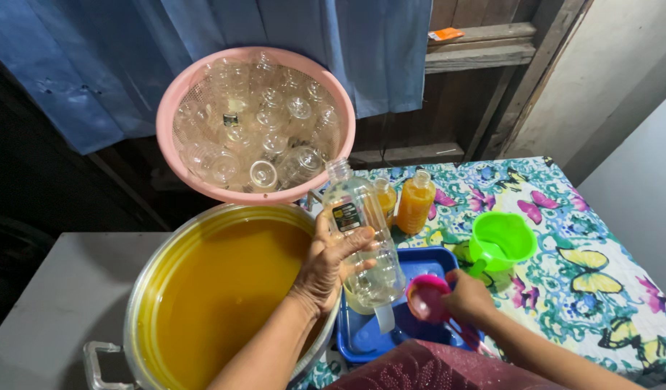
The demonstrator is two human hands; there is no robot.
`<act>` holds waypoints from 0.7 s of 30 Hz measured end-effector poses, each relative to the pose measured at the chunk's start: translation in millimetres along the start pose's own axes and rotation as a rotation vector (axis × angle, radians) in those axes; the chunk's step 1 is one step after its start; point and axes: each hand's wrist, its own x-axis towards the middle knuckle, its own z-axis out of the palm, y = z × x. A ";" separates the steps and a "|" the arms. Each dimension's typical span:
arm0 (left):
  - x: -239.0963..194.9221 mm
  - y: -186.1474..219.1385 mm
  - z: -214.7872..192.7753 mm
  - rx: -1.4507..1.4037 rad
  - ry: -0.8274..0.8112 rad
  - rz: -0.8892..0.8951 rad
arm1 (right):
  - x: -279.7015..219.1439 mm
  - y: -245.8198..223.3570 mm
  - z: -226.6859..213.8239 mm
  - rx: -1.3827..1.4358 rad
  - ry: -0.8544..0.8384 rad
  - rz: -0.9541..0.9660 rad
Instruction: The person scoops yellow liquid from a large pot using a measuring cup and pours it through a pink funnel into clear plastic bottles placed on a blue tray. The person repeats this process for multiple bottles, arranging filled bottles on the table.
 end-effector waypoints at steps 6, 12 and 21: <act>9.0 -18.3 1.9 0.147 -0.061 0.117 | -0.4 -61.3 -98.4 0.337 -0.274 0.101; 15.1 -55.4 19.6 0.550 -0.152 0.100 | -34.0 -123.2 -235.5 0.430 -0.146 -0.014; 40.8 -119.8 38.9 1.139 -0.059 0.389 | -67.8 -152.7 -273.4 0.165 -0.175 -0.198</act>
